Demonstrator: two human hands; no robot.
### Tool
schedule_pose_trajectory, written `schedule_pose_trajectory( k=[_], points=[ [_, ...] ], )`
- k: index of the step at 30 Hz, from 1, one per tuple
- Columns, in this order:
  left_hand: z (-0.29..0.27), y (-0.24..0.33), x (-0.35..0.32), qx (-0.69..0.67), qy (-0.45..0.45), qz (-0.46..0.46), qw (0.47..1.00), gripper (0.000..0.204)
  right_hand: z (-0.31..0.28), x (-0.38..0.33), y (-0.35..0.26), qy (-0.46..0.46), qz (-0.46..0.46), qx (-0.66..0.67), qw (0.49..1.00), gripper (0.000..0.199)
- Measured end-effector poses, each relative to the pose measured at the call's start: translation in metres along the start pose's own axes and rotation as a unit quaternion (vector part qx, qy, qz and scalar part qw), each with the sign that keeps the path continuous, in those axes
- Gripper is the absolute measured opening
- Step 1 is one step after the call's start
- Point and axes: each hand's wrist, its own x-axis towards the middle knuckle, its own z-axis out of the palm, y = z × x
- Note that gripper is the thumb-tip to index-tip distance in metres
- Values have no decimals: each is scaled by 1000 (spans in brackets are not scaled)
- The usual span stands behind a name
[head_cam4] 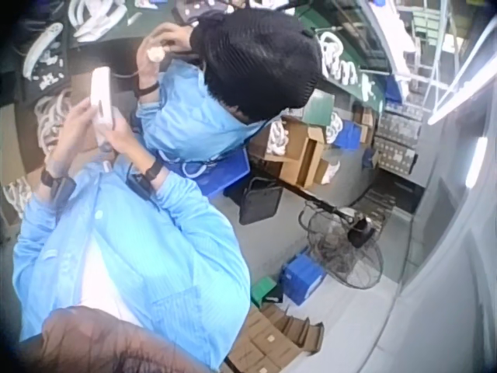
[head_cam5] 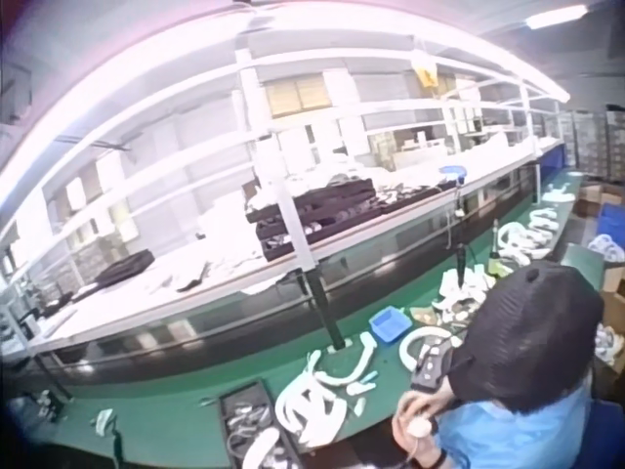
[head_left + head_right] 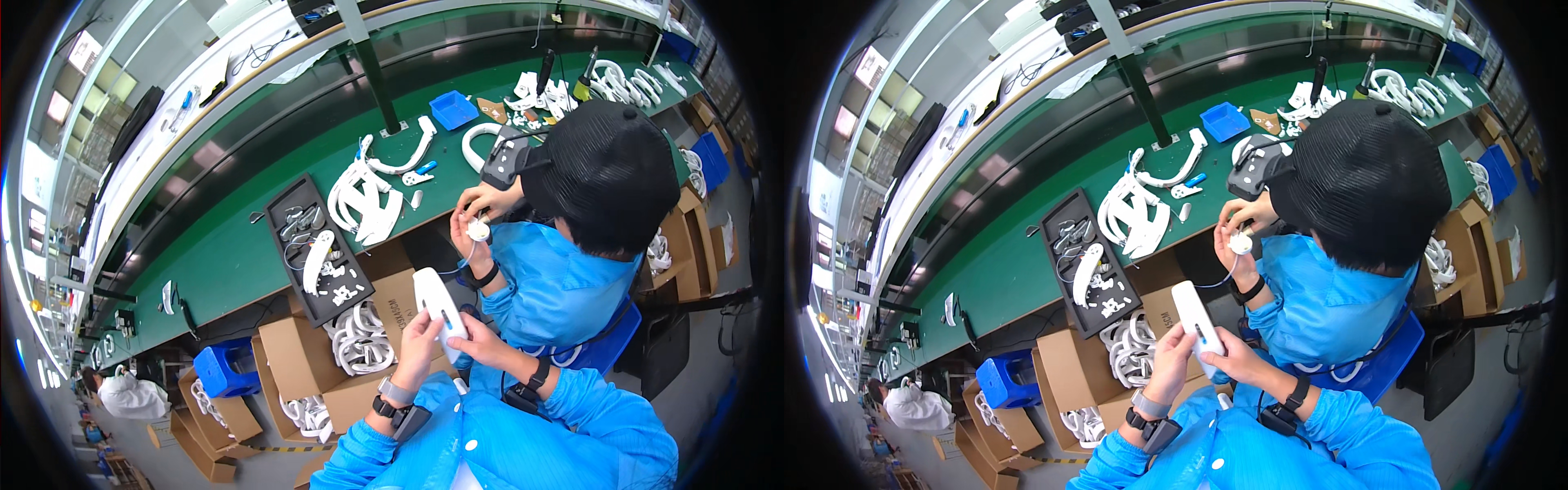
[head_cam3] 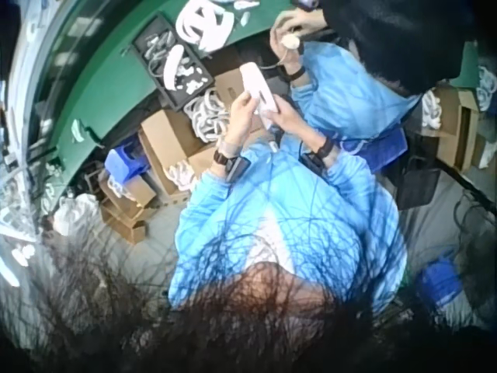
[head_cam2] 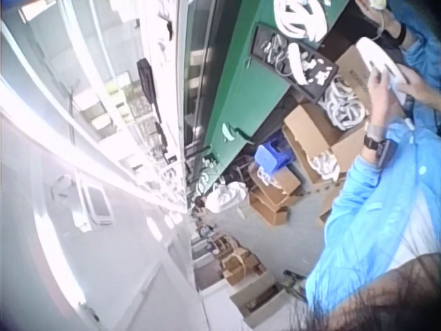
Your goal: Assembling the internal components and housing of a white plastic electronic device on a factory assembly line.
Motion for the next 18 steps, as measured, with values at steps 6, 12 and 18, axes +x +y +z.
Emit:
schedule_pose_trajectory(
  k=[6,12,18],
  points=[
    [-21,-15,5,140,16,51,989,35,6,17,30,84,-34,67,994,36],
    [-114,-68,26,-27,234,-153,960,48,-1,12,22,43,30,148,988,37],
    [-162,-74,86,-247,278,-89,924,68,-21,11,27,28,57,88,994,40]
  ],
)
